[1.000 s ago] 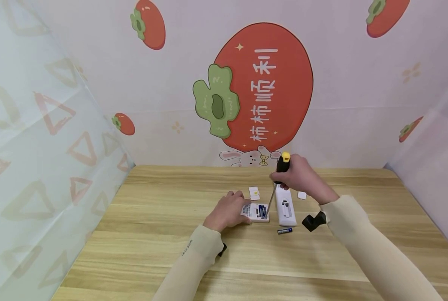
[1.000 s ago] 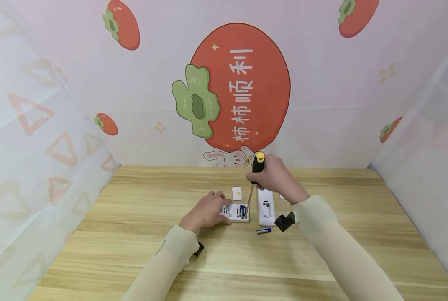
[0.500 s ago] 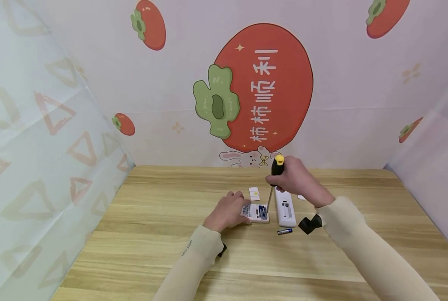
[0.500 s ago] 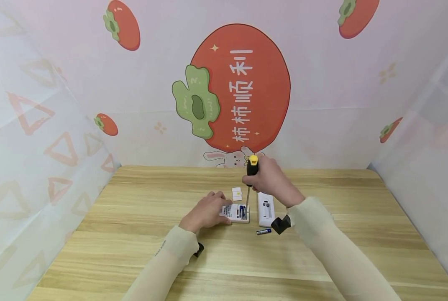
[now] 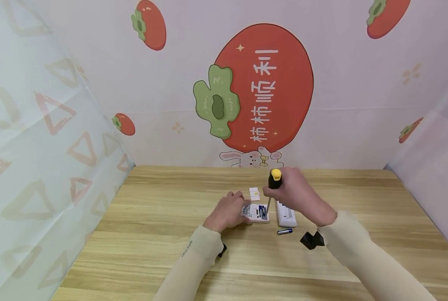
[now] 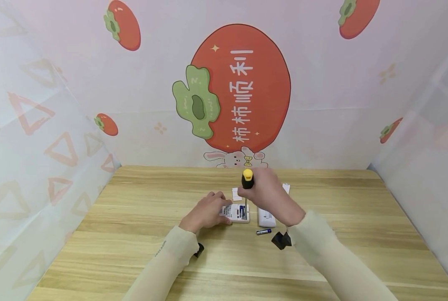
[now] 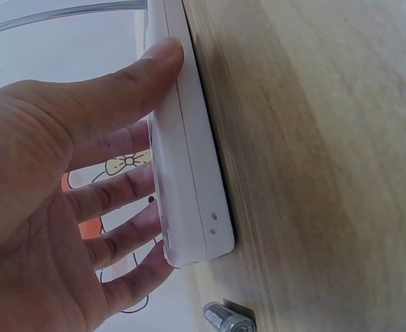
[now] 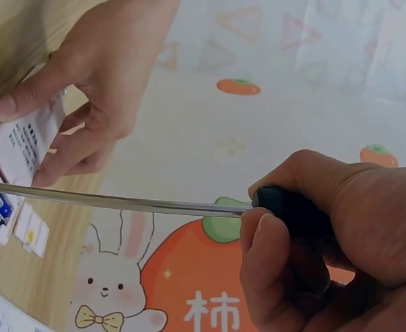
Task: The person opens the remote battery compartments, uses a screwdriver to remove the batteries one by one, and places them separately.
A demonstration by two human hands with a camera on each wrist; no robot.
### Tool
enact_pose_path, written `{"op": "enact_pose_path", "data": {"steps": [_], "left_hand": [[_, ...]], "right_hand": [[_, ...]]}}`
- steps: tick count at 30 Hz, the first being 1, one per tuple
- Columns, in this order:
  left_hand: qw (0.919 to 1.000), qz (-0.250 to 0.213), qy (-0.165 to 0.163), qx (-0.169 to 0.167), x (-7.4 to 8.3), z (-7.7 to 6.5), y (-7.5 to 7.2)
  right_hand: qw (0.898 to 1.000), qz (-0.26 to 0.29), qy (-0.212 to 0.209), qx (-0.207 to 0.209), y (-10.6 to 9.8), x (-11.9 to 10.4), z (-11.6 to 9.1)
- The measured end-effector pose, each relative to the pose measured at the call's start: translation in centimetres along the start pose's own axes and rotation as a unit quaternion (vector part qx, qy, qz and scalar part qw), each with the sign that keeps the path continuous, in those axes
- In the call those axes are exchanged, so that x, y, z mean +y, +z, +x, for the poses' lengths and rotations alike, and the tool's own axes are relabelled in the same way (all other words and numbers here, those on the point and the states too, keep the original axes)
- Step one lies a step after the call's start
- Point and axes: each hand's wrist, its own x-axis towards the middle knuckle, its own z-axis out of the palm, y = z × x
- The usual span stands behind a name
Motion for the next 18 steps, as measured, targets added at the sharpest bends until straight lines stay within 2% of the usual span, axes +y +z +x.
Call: {"op": "enact_pose_path", "data": {"steps": [4,11,18], "left_hand": [[1.0,0.002,0.002,0.002,0.03,-0.07,-0.03],[1.0,-0.002,0.001,0.002,0.01,-0.07,0.02],[1.0,-0.002,0.001,0.002,0.02,-0.03,-0.03]], "right_hand": [[0.999,-0.023,-0.023,0.014,0.54,-0.18,-0.58],[0.999,-0.025,-0.027,0.02,0.68,-0.01,-0.93],[1.0,0.002,-0.006,-0.01,0.21,0.2,-0.03]]}}
